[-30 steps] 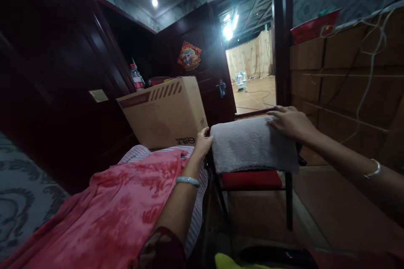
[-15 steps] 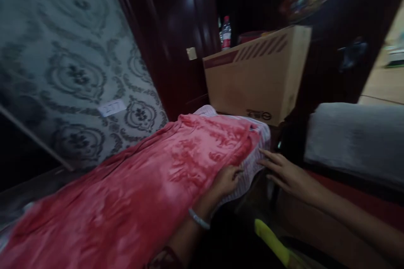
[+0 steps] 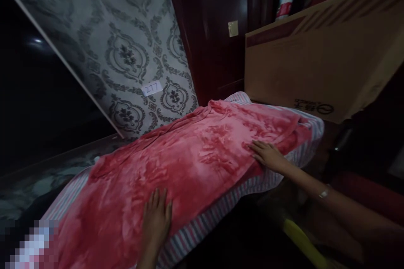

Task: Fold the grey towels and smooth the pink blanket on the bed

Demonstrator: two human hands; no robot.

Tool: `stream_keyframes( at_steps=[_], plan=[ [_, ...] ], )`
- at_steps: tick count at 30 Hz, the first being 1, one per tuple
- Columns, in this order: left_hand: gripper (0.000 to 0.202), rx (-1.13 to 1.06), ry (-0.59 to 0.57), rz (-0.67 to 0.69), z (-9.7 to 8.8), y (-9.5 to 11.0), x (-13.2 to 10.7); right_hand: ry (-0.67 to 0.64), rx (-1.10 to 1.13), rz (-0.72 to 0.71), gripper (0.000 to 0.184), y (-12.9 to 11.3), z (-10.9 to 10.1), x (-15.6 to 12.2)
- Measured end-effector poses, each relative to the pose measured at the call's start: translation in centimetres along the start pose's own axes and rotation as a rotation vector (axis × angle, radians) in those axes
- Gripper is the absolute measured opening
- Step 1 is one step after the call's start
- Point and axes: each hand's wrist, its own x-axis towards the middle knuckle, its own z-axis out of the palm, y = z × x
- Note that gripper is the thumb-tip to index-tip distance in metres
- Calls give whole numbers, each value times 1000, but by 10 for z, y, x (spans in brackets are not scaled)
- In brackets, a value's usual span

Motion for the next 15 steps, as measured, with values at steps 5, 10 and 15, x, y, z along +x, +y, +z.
stream_keyframes(
  at_steps=[5, 10, 15],
  plan=[
    [50, 48, 6, 67, 15, -20, -3, 66, -63, 109, 49, 1, 10, -12],
    [48, 58, -31, 137, 11, -22, 5, 168, -49, 127, 49, -7, 15, -13],
    [49, -2, -3, -50, -10, 9, -10, 261, 29, 46, 52, 13, 31, -30]
  ],
)
